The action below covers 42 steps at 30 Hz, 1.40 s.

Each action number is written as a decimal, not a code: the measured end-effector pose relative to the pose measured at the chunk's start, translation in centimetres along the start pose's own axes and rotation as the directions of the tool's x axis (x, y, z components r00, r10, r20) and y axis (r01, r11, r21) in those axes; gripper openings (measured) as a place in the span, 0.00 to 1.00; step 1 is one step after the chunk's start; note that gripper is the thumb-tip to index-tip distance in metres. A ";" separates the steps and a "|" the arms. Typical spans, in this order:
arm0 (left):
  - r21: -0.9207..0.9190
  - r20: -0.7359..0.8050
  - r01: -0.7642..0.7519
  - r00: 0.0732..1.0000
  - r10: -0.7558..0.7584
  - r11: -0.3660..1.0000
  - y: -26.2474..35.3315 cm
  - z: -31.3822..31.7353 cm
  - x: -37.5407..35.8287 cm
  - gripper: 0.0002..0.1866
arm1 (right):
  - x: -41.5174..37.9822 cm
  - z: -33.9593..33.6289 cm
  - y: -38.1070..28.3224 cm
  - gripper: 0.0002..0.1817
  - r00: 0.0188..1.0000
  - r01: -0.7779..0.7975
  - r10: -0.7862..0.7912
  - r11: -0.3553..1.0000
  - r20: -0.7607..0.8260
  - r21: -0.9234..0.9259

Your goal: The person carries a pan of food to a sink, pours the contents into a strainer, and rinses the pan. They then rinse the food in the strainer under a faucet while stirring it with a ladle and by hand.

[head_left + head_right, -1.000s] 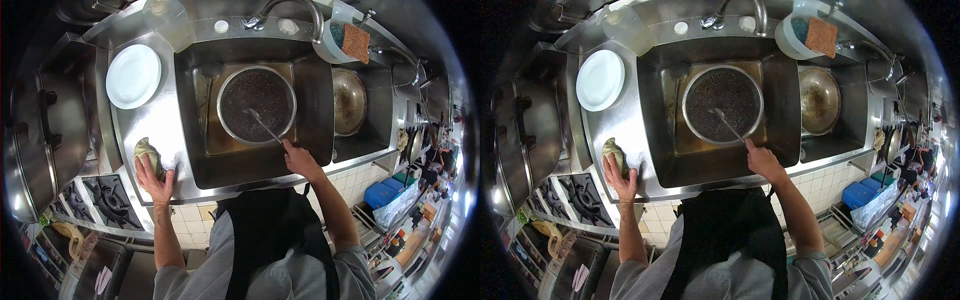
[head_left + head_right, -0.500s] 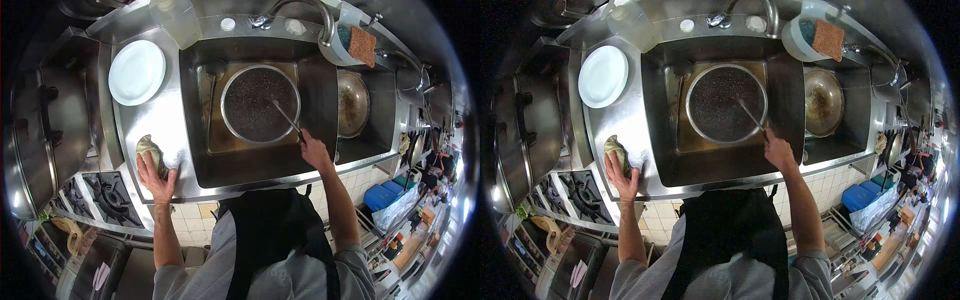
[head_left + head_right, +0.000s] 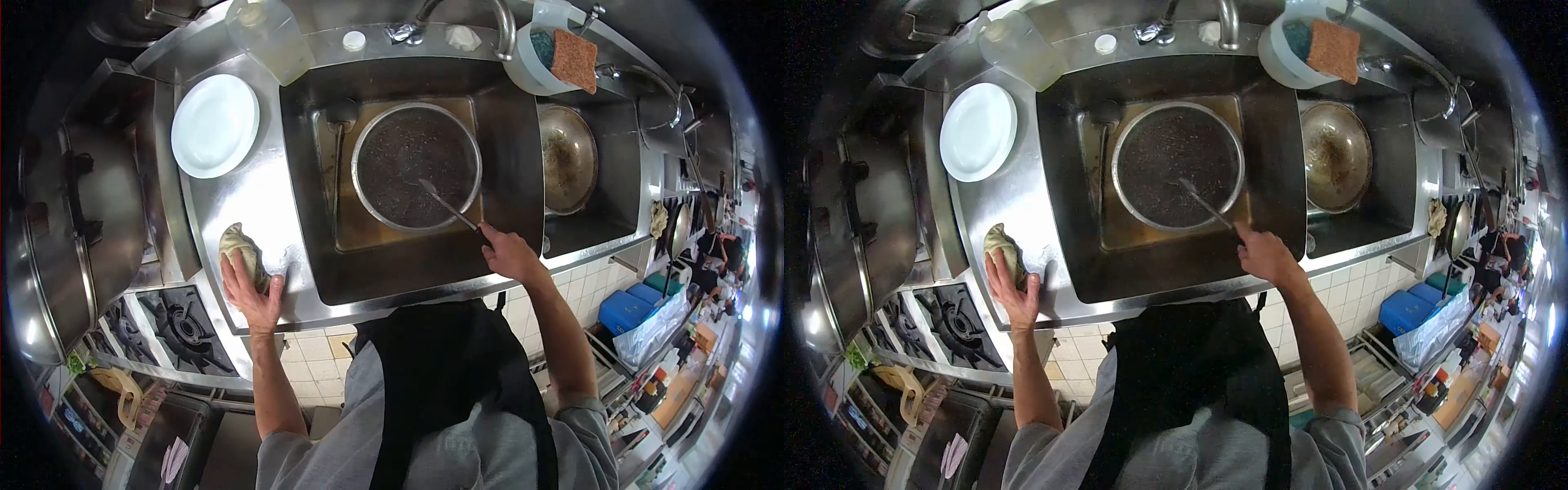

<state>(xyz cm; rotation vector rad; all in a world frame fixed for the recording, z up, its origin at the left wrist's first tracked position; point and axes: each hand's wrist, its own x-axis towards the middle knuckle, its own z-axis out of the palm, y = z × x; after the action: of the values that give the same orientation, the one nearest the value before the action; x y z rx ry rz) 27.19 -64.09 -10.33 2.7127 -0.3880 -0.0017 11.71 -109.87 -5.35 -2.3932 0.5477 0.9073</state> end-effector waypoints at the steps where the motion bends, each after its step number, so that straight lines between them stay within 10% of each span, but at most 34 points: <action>1: 0.000 0.000 0.008 1.000 -0.008 1.000 0.1 -0.1 0.0 0.52 | -1.0 -0.8 -0.1 0.27 1.000 -0.006 0.006 1.000 0.001 0.000; 8: -0.044 -0.006 -0.006 1.000 0.005 0.999 0.3 -0.2 0.2 0.51 | -7.0 -3.2 -0.1 0.24 0.988 0.089 -0.069 0.985 -0.139 0.145; 16: -0.044 0.000 -0.017 1.000 0.017 0.999 0.3 -0.2 0.1 0.49 | -10.0 -2.1 1.8 0.25 0.998 0.033 -0.034 0.999 0.055 0.035; 33: -0.029 0.035 -0.003 0.999 0.004 1.000 0.3 -0.4 0.8 0.51 | 3.2 4.6 1.0 0.24 0.946 -0.003 -0.001 1.000 -0.323 -0.010; 42: -0.051 0.056 -0.008 0.998 0.011 0.999 0.2 -0.4 0.9 0.52 | 5.4 4.2 0.9 0.24 0.961 -0.007 0.010 1.000 -0.277 0.013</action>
<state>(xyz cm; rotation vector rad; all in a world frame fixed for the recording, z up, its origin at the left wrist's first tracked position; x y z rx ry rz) 28.02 -64.36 -9.80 2.6651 -0.4118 -0.0840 12.91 -109.10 -12.09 -2.5248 0.6653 0.5715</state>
